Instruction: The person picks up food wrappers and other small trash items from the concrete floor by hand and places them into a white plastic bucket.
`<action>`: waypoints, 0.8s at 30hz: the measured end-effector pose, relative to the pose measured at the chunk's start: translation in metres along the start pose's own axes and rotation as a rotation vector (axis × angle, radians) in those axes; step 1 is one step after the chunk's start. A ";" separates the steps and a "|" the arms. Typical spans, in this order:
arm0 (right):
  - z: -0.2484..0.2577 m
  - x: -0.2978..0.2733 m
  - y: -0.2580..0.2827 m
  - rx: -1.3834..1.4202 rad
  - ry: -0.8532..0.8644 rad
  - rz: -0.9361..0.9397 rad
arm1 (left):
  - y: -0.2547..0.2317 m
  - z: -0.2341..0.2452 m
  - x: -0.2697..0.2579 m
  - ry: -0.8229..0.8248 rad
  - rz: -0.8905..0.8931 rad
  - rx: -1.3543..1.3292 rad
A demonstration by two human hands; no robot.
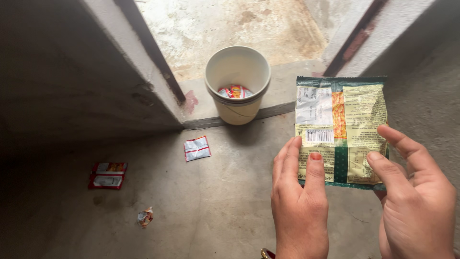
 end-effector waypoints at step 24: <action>-0.103 0.018 -0.009 0.073 0.139 -0.018 | 0.000 0.079 0.058 -0.183 -0.049 0.069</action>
Point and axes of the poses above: each hand's wrist, its own x-axis towards the middle knuckle, its own z-axis out of the back of the hand, y = z × x, the point moved 9 cm from there along x, towards the middle knuckle, and after that the axes turned 3 degrees about -x, right-handed, at the moved point
